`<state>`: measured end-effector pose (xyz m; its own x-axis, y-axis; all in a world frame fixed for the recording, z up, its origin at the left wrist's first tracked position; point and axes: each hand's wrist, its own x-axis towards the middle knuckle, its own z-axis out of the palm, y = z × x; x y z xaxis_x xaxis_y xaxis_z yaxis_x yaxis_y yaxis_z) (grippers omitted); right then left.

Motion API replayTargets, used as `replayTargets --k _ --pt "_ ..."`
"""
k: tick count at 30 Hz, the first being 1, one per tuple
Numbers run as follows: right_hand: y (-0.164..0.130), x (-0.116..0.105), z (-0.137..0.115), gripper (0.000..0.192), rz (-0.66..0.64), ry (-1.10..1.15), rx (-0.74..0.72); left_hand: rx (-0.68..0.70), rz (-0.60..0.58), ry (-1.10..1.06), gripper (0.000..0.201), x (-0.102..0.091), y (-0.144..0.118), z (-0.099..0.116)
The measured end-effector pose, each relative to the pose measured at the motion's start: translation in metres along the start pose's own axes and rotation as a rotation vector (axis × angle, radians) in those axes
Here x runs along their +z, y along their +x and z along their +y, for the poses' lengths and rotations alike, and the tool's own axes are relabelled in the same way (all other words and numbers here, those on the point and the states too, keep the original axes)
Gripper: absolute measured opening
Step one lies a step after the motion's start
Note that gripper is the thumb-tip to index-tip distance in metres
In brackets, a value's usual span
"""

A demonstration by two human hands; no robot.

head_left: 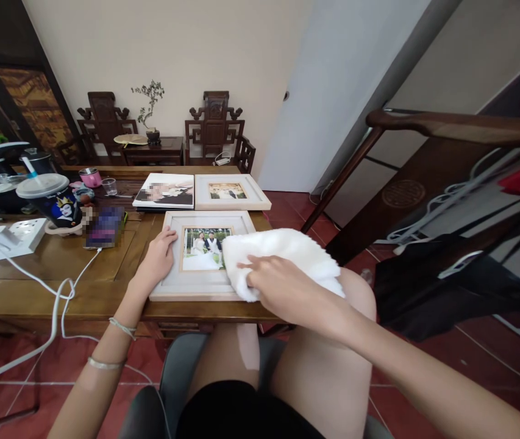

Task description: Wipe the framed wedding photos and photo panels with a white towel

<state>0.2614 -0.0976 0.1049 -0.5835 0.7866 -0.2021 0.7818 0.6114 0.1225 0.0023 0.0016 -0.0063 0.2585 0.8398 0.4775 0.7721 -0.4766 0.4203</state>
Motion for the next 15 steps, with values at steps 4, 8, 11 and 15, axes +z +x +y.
replayTargets --k 4,8,11,15 --pt "-0.002 0.004 -0.005 0.030 0.027 -0.007 -0.052 -0.008 -0.001 0.003 0.041 0.001 0.000 0.000" --pt "0.022 0.016 -0.040 0.025 0.165 0.013 -0.188 -0.004 0.007 0.004 0.042 0.001 0.000 -0.001" --pt "0.042 0.021 -0.059 0.025 0.257 0.025 -0.276 0.001 0.008 0.023 0.042 0.000 0.000 -0.002" --pt "0.037 0.014 -0.049 0.027 0.176 0.071 -0.326 0.015 -0.011 0.017 0.044 -0.002 -0.001 -0.004"
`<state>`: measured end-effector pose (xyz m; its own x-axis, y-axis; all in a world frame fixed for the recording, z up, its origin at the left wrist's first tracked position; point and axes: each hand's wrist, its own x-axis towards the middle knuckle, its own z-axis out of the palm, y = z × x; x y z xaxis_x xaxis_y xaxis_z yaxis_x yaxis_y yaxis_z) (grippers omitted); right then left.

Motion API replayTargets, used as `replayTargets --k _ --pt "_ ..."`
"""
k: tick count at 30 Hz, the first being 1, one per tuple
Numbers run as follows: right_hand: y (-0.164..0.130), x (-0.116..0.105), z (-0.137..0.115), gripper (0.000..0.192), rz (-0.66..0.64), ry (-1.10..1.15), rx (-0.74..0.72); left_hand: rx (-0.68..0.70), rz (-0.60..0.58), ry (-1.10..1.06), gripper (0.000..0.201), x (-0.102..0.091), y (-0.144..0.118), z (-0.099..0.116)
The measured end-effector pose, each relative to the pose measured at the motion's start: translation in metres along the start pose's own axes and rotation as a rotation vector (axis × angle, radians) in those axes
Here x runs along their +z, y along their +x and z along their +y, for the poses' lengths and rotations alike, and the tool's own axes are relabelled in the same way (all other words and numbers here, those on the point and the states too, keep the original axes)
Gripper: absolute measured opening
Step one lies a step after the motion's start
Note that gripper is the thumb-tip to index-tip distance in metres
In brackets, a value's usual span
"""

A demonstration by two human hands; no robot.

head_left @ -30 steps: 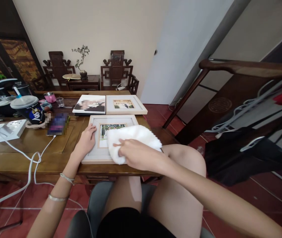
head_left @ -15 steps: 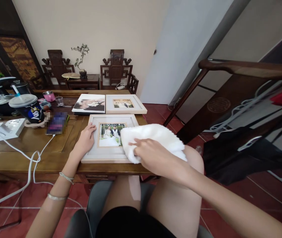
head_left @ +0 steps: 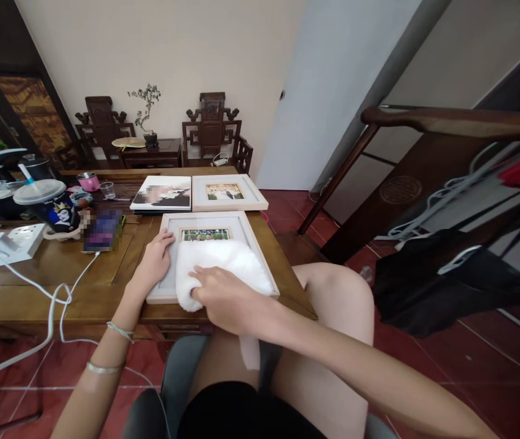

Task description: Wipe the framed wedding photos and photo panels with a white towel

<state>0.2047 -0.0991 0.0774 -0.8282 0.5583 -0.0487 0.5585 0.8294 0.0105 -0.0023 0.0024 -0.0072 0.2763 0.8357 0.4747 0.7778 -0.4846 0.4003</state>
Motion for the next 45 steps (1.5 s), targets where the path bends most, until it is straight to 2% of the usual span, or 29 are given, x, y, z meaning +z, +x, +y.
replayTargets --k 2,6,10,14,20,23,25,28,31,33,36,42,45 --pt "-0.020 -0.008 0.008 0.028 -0.066 0.006 0.057 0.011 -0.012 -0.008 0.044 0.000 0.000 -0.001" --pt "-0.062 -0.020 0.020 0.028 -0.165 -0.052 0.271 0.015 -0.030 -0.016 0.044 0.000 0.001 -0.003" --pt "-0.073 -0.019 0.034 0.030 -0.175 -0.133 0.402 0.027 -0.049 -0.010 0.043 0.000 0.002 -0.002" --pt "-0.053 -0.011 0.062 0.031 -0.119 -0.179 0.471 0.036 -0.070 -0.009 0.043 -0.001 0.003 -0.002" --pt "-0.012 0.004 0.124 0.033 0.042 -0.214 0.544 0.049 -0.074 0.008 0.043 -0.001 0.003 -0.004" --pt "0.012 0.006 0.140 0.034 0.111 -0.234 0.539 0.044 -0.071 0.019 0.044 -0.001 0.003 -0.004" --pt "0.032 0.007 0.140 0.035 0.160 -0.237 0.502 0.039 -0.064 0.021 0.045 -0.001 0.002 -0.003" --pt "0.067 0.008 0.125 0.036 0.218 -0.234 0.326 0.036 -0.057 0.025 0.046 -0.001 0.002 -0.002" --pt "0.096 0.012 0.107 0.038 0.194 -0.226 0.184 0.037 -0.062 0.029 0.046 -0.002 0.003 -0.001" --pt "0.105 0.014 0.101 0.037 0.150 -0.212 0.194 0.033 -0.067 0.027 0.046 -0.002 0.003 -0.001" --pt "0.097 0.013 0.109 0.033 0.107 -0.197 0.261 0.031 -0.070 0.020 0.046 -0.001 0.003 0.000" --pt "0.037 0.001 0.151 0.032 0.002 -0.200 0.458 0.006 -0.060 0.016 0.045 -0.001 0.002 0.001" --pt "0.014 -0.003 0.156 0.034 -0.037 -0.201 0.509 0.007 -0.060 0.030 0.046 -0.001 0.003 0.001"
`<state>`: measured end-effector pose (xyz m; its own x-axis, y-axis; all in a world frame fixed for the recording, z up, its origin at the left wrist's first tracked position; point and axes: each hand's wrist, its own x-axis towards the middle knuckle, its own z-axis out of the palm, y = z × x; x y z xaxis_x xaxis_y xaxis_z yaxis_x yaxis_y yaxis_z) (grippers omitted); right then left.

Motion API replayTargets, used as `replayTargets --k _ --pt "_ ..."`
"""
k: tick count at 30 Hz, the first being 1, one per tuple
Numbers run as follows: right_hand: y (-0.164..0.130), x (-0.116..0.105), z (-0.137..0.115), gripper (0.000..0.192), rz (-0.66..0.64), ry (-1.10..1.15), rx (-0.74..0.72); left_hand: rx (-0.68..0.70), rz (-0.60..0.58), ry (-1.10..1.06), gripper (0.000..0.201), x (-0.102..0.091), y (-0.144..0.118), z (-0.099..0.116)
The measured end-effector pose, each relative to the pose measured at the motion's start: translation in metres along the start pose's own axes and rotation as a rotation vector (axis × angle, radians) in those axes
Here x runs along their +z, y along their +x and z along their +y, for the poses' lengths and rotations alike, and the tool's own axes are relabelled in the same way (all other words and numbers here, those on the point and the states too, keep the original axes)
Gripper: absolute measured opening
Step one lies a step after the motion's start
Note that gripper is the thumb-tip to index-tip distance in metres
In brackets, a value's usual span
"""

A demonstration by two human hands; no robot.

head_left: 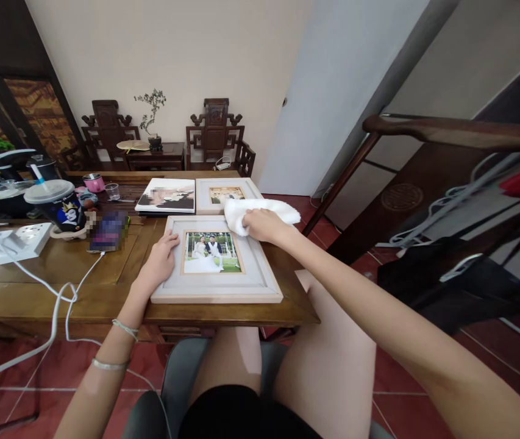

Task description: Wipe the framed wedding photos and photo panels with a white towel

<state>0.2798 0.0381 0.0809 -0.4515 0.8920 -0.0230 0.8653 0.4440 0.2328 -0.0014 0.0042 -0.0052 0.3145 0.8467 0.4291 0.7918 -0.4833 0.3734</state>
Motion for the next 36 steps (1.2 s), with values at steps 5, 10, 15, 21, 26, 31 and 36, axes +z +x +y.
replayTargets --k 5,10,15,21,26,31,36 --pt "-0.043 -0.007 -0.012 0.035 -0.062 0.026 -0.067 0.012 0.014 0.001 0.046 0.003 0.000 -0.004" --pt "-0.110 -0.034 -0.034 0.031 -0.198 0.111 -0.206 0.022 0.024 -0.023 0.047 0.006 0.000 -0.007" --pt "-0.139 -0.049 -0.050 0.030 -0.284 0.155 -0.177 0.020 0.005 -0.002 0.047 0.004 0.000 -0.005" --pt "-0.069 -0.021 -0.036 0.036 -0.006 0.100 -0.029 0.010 0.002 -0.046 0.047 0.002 -0.001 -0.004" --pt "-0.003 0.006 -0.027 0.038 0.162 -0.042 -0.062 0.010 0.012 -0.048 0.046 0.002 -0.002 -0.005" --pt "-0.022 0.014 -0.040 0.034 0.084 -0.066 -0.153 0.009 0.020 -0.037 0.046 0.004 -0.001 -0.005" --pt "-0.089 -0.018 -0.054 0.029 -0.096 0.084 -0.320 0.008 0.014 -0.017 0.046 0.004 0.000 -0.003"
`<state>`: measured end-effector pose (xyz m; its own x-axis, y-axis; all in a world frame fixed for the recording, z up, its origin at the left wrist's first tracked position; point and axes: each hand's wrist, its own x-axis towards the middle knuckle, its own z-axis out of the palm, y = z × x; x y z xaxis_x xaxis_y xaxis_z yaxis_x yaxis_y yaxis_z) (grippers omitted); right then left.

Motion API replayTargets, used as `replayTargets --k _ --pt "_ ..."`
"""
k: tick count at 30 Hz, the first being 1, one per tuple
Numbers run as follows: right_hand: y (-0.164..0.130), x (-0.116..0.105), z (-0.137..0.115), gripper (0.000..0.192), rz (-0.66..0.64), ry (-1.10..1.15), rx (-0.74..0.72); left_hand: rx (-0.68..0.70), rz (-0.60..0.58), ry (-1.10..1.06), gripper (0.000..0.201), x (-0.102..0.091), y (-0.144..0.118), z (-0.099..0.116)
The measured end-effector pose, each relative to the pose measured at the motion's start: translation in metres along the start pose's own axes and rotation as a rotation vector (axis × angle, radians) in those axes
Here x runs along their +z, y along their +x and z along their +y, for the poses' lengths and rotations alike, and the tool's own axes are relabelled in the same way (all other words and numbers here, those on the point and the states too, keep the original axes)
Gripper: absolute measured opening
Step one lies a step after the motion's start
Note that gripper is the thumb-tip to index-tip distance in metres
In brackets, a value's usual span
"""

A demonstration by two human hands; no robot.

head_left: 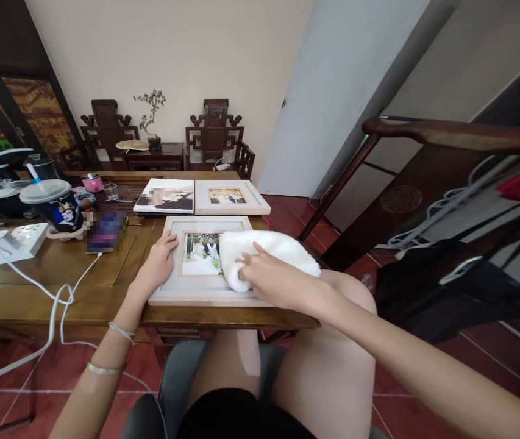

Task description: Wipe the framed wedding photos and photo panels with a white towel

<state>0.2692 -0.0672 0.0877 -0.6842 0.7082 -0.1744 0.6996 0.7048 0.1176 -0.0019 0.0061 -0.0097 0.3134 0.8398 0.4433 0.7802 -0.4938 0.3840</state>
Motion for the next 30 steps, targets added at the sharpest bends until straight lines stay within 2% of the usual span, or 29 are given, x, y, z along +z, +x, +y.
replayTargets --k 4,7,10,13,16,19,21,24,28,30 --pt "-0.023 -0.023 -0.026 0.029 -0.070 0.104 -0.027 0.011 -0.016 -0.007 0.047 -0.002 0.000 0.001" --pt "-0.010 -0.016 -0.031 0.031 -0.019 0.094 0.000 0.017 -0.016 -0.009 0.047 -0.003 0.000 0.001" --pt "0.021 0.007 -0.016 0.034 0.112 0.050 0.057 0.021 -0.011 -0.017 0.046 -0.002 0.000 0.000" --pt "0.057 0.027 0.015 0.040 0.217 0.001 0.122 0.026 -0.010 -0.030 0.046 -0.001 0.000 -0.002" --pt "0.088 0.032 0.042 0.046 0.257 -0.073 0.195 0.021 -0.012 -0.039 0.045 -0.002 0.000 -0.001" --pt "0.101 0.030 0.049 0.045 0.250 -0.134 0.202 0.015 -0.015 -0.048 0.046 -0.003 -0.001 0.000" --pt "0.094 0.029 0.041 0.039 0.225 -0.149 0.163 0.013 -0.016 -0.045 0.046 -0.003 -0.001 0.000" --pt "0.063 0.021 0.017 0.031 0.155 -0.127 0.061 0.012 -0.016 -0.025 0.046 -0.002 0.000 0.000" --pt "0.013 -0.007 -0.015 0.029 -0.019 0.022 -0.031 0.016 -0.016 -0.012 0.046 -0.001 0.000 0.000" --pt "-0.002 -0.019 -0.027 0.030 -0.056 0.073 -0.042 0.018 -0.012 -0.024 0.047 0.000 0.000 0.000"
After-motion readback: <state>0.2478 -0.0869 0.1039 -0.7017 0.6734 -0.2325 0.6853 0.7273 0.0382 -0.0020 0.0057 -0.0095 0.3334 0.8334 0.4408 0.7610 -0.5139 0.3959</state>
